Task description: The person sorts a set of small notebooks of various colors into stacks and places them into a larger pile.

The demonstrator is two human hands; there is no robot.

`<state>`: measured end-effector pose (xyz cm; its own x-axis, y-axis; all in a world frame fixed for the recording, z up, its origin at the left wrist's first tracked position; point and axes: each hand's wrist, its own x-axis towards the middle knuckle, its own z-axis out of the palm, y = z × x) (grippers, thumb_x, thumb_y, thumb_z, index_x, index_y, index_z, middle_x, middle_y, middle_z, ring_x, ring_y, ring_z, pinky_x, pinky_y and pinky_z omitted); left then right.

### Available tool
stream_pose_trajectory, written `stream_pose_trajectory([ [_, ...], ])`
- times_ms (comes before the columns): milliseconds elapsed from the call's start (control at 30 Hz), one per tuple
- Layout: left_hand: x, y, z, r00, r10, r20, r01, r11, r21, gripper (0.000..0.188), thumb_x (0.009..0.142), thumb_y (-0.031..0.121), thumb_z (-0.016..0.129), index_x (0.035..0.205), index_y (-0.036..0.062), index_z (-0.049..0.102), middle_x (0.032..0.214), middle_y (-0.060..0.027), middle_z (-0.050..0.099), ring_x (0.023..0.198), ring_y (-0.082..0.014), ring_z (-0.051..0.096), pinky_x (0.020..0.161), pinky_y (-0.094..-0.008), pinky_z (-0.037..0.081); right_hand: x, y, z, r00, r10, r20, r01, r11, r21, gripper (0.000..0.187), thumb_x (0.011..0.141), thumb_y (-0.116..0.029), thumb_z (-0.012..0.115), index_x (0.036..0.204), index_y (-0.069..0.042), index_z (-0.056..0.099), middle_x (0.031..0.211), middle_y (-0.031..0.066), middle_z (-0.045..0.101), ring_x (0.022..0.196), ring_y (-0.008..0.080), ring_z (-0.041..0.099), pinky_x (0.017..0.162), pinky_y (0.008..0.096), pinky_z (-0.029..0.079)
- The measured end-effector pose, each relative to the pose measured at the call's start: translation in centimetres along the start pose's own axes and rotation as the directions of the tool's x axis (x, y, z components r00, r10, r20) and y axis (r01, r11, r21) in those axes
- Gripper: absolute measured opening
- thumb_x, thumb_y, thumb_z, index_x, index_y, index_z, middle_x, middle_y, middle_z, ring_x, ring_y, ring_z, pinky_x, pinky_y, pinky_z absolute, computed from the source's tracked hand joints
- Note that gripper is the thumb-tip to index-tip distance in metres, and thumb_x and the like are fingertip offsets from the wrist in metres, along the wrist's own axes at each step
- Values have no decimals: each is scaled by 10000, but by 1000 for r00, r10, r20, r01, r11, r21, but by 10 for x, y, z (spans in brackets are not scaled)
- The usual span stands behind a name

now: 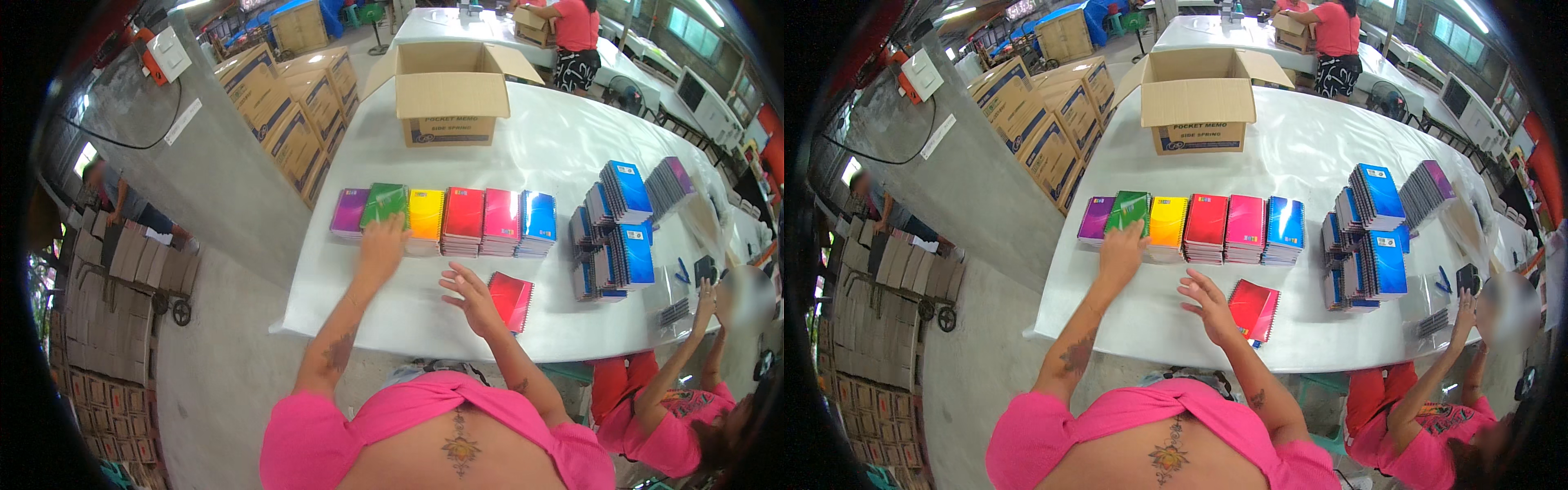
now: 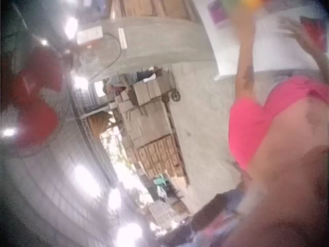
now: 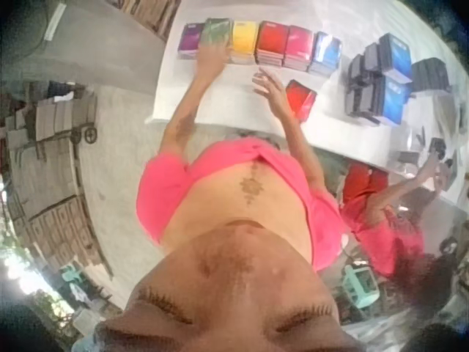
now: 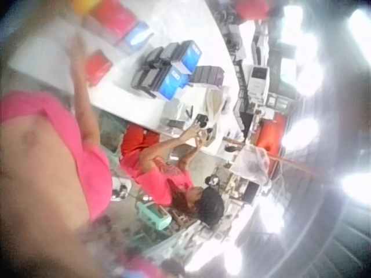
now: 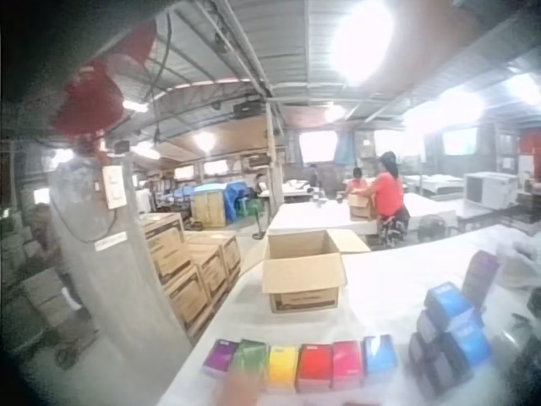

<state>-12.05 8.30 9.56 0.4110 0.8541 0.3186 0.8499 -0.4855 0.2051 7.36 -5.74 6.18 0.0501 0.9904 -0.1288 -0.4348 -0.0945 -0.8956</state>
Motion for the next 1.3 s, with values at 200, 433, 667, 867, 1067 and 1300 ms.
stream_pose_trajectory([
  [200,-48,64,-21,783,606,-144,-608,694,-387,336,929,241,618,1183,22,635,1012,-137,705,941,-333,662,924,-486,478,25,-2,-22,965,239,103,-258,822,509,476,1005,-376,549,1362,-69,483,1268,106,615,1121,233,620,960,409,510],
  [433,16,-37,30,841,492,-225,-495,867,47,417,918,99,564,1326,12,562,1087,-167,702,1037,-331,666,928,-422,508,-31,-31,-78,942,-5,-336,138,917,374,324,990,-224,591,1248,-41,522,1087,93,655,967,204,657,865,361,545],
  [667,15,73,-71,902,294,-315,-383,882,-275,195,899,224,638,994,63,695,790,-138,680,660,-323,670,585,-446,519,-53,69,-159,672,-471,-571,-414,400,-818,529,850,-306,734,1266,-40,547,1058,147,603,948,277,612,829,403,504],
  [867,-18,170,31,876,422,232,-330,878,-347,543,914,544,579,841,11,657,790,-188,688,705,-342,690,612,-440,547,-47,60,-151,755,-317,-574,-289,624,-726,578,811,-328,771,1270,-46,562,991,156,627,904,277,634,805,395,512],
  [1067,-34,144,112,939,339,54,-291,869,-400,374,922,293,581,1111,-27,623,1023,-201,677,895,-330,683,743,-459,549,-35,20,-132,691,-486,-536,-203,580,-789,388,913,-196,672,1236,-2,582,1184,207,618,1055,322,624,877,420,507],
  [1300,6,-25,34,917,100,-386,-22,979,201,392,908,126,544,1279,10,596,1271,-176,638,1245,-340,562,1138,-577,263,72,-24,-36,719,-622,309,301,-122,-946,509,862,-92,663,1352,-42,532,1457,167,474,1350,347,447,1116,506,336],
])
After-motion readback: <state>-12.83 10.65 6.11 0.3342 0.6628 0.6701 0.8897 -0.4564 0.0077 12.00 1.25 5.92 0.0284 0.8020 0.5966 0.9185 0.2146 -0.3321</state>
